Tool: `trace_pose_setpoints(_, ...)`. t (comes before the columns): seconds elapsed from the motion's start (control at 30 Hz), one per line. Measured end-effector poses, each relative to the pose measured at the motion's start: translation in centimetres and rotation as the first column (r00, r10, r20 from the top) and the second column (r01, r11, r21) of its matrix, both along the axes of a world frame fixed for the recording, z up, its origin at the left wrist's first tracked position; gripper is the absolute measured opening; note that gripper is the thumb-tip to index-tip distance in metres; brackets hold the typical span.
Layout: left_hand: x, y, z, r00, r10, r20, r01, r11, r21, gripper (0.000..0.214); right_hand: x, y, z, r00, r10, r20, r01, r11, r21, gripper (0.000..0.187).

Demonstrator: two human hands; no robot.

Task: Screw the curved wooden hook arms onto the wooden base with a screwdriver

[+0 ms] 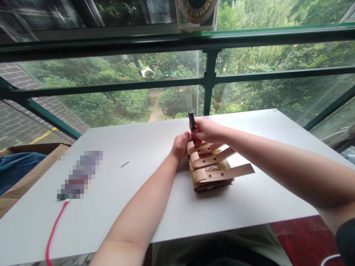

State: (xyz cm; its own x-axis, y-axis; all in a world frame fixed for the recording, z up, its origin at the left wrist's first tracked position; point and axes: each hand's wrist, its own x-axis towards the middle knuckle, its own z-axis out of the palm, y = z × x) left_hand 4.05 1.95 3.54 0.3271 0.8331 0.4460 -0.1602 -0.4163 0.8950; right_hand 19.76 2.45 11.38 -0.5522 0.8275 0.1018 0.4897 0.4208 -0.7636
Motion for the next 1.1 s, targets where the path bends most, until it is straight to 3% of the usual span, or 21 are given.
trace_pose_setpoints(0.4,0.15,0.13,-0.29,0.998,-0.038,0.041,0.041,0.996,-0.076,0.063,-0.09,0.02,0.03,0.999,-0.003,0.049,0.002,1.0,0.018,0.014)
trace_pose_setpoints(1.1,0.01,0.28,-0.49,0.998,-0.052,0.027,0.053,0.997,-0.063,0.063,-0.14,0.02,0.24,0.997,-0.011,0.072,0.009,1.0,0.024,0.015)
